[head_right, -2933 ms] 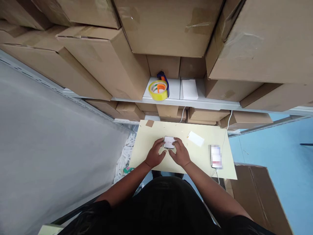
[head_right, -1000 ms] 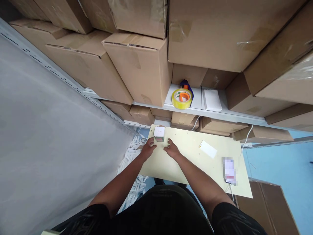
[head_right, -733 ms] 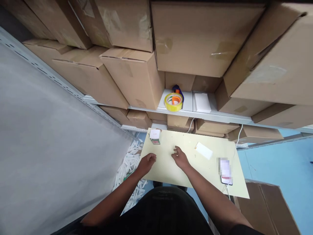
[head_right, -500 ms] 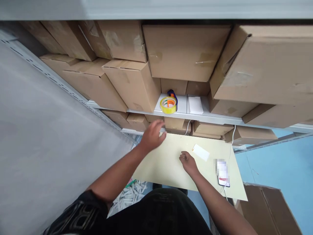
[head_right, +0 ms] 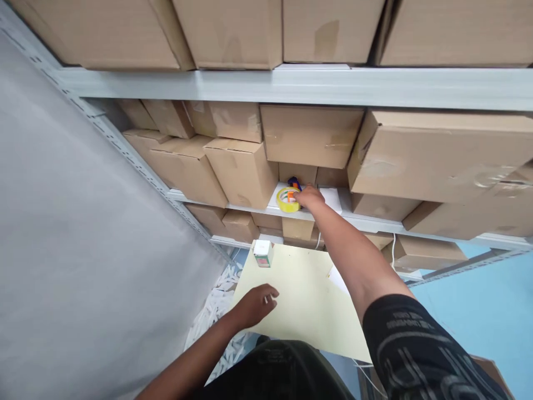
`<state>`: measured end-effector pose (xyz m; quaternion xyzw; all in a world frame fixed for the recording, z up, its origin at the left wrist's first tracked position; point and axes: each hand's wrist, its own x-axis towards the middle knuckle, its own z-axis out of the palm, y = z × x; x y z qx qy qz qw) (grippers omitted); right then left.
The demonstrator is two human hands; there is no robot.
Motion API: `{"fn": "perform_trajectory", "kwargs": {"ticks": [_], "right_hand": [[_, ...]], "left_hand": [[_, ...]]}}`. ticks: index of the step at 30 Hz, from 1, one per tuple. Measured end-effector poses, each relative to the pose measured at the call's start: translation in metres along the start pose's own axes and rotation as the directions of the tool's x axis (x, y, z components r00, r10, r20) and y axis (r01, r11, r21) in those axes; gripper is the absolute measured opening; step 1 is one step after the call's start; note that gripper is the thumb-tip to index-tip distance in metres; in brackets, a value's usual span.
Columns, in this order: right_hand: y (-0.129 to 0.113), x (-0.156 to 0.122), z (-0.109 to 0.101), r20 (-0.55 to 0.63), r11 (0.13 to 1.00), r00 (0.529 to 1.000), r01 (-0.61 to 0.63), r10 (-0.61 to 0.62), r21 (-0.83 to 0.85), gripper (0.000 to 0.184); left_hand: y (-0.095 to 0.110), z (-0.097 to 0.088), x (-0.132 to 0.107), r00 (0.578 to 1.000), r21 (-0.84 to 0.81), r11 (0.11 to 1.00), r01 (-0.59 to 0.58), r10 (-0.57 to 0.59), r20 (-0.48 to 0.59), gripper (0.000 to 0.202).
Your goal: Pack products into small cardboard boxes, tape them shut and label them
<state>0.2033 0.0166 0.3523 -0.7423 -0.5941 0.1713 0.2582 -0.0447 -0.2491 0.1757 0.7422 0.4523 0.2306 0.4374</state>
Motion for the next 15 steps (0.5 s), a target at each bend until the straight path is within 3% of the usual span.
{"fn": "perform_trajectory", "kwargs": {"ticks": [4, 8, 11, 15], "right_hand": [[-0.016, 0.020, 0.018, 0.154, 0.960, 0.965, -0.178, 0.213, -0.216, 0.040], [-0.012, 0.007, 0.010, 0.118, 0.964, 0.975, -0.159, 0.187, -0.211, 0.030], [0.011, -0.027, -0.009, 0.069, 0.977, 0.987, -0.133, 0.146, -0.166, 0.027], [0.079, -0.115, -0.018, 0.025, 0.977, 0.987, -0.154, 0.159, -0.151, 0.026]], "left_hand": [[-0.038, -0.008, -0.041, 0.983, -0.047, 0.988, 0.146, -0.150, -0.104, 0.018], [-0.061, -0.017, -0.056, 0.970, -0.081, 0.981, 0.175, -0.186, -0.154, 0.017], [-0.073, -0.023, -0.053, 0.980, -0.076, 0.987, 0.141, -0.150, -0.131, 0.017], [-0.078, -0.029, -0.037, 0.995, -0.046, 0.995, 0.089, -0.091, -0.043, 0.017]]}}
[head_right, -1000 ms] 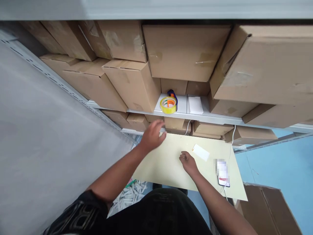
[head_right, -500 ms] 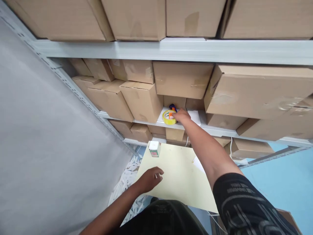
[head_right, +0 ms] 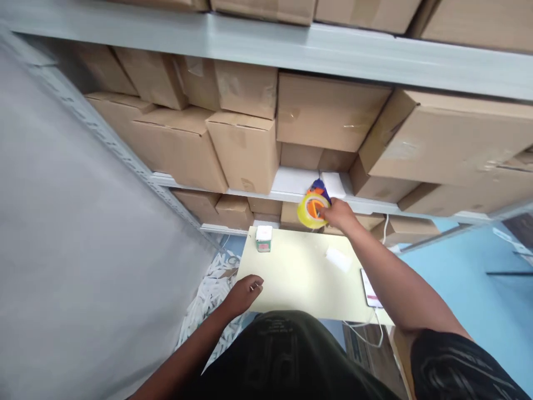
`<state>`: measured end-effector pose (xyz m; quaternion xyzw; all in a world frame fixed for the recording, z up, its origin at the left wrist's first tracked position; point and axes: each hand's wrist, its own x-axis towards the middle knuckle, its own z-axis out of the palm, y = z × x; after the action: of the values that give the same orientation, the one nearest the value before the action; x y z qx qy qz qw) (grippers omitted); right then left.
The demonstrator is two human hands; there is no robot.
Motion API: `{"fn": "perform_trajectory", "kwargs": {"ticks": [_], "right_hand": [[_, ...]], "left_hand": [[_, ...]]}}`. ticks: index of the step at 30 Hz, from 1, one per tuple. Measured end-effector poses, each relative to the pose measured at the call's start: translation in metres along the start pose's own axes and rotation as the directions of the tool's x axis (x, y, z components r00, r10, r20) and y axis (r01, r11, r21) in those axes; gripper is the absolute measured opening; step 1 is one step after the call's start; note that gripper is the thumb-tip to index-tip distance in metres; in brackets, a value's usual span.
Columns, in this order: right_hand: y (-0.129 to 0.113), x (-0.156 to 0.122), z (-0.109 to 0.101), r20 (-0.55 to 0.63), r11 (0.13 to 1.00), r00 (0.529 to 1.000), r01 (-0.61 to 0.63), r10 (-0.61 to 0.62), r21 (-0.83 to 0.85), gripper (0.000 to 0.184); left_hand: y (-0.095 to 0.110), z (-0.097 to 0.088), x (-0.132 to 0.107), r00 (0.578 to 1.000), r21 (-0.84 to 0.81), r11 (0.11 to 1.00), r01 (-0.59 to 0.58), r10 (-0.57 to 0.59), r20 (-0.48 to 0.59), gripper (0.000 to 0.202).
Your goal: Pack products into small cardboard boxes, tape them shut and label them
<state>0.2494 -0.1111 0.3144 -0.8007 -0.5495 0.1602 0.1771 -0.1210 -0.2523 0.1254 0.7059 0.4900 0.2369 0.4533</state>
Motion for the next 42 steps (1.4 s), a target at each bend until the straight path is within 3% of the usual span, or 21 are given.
{"fn": "perform_trajectory", "kwargs": {"ticks": [4, 7, 10, 13, 17, 21, 25, 29, 34, 42], "right_hand": [[0.092, -0.093, 0.054, 0.073, 0.990, 0.989, -0.123, 0.129, -0.073, 0.023], [0.146, -0.139, 0.106, 0.188, 0.968, 0.959, -0.178, 0.210, -0.175, 0.014], [0.185, -0.148, 0.144, 0.243, 0.963, 0.942, -0.185, 0.231, -0.195, 0.014], [0.214, -0.134, 0.167, 0.299, 0.965, 0.927, -0.170, 0.225, -0.199, 0.018], [0.239, -0.110, 0.181, 0.388, 0.974, 0.902, -0.124, 0.190, -0.189, 0.025], [0.257, -0.103, 0.173, 0.470, 0.986, 0.877, -0.024, 0.101, -0.166, 0.042], [0.277, -0.101, 0.154, 0.372, 0.982, 0.925, 0.135, -0.077, -0.130, 0.062], [0.275, -0.087, 0.144, 0.357, 0.953, 0.891, 0.303, -0.281, -0.006, 0.063], [0.227, -0.079, 0.146, 0.361, 0.919, 0.845, 0.355, -0.394, 0.170, 0.059], [0.163, -0.114, 0.168, 0.486, 0.879, 0.732, 0.376, -0.476, 0.295, 0.056]], "left_hand": [[0.004, 0.008, 0.019, 0.994, 0.027, 0.999, -0.030, 0.027, 0.110, 0.017], [0.007, 0.024, 0.028, 0.984, 0.059, 0.998, -0.022, 0.011, 0.179, 0.017], [0.011, 0.044, 0.031, 0.978, 0.092, 0.996, -0.005, -0.015, 0.207, 0.018], [0.021, 0.066, 0.026, 0.978, 0.124, 0.992, 0.029, -0.054, 0.202, 0.019], [0.038, 0.096, 0.013, 0.974, 0.167, 0.978, 0.123, -0.151, 0.167, 0.021], [0.054, 0.128, -0.007, 0.972, 0.150, 0.966, 0.209, -0.222, 0.079, 0.021], [0.066, 0.156, -0.030, 0.956, 0.125, 0.948, 0.292, -0.289, -0.042, 0.021], [0.073, 0.173, -0.053, 0.923, 0.069, 0.932, 0.355, -0.338, -0.183, 0.025], [0.078, 0.180, -0.087, 0.859, 0.003, 0.914, 0.407, -0.381, -0.341, 0.025], [0.086, 0.190, -0.168, 0.748, -0.081, 0.880, 0.468, -0.443, -0.494, 0.025]]}}
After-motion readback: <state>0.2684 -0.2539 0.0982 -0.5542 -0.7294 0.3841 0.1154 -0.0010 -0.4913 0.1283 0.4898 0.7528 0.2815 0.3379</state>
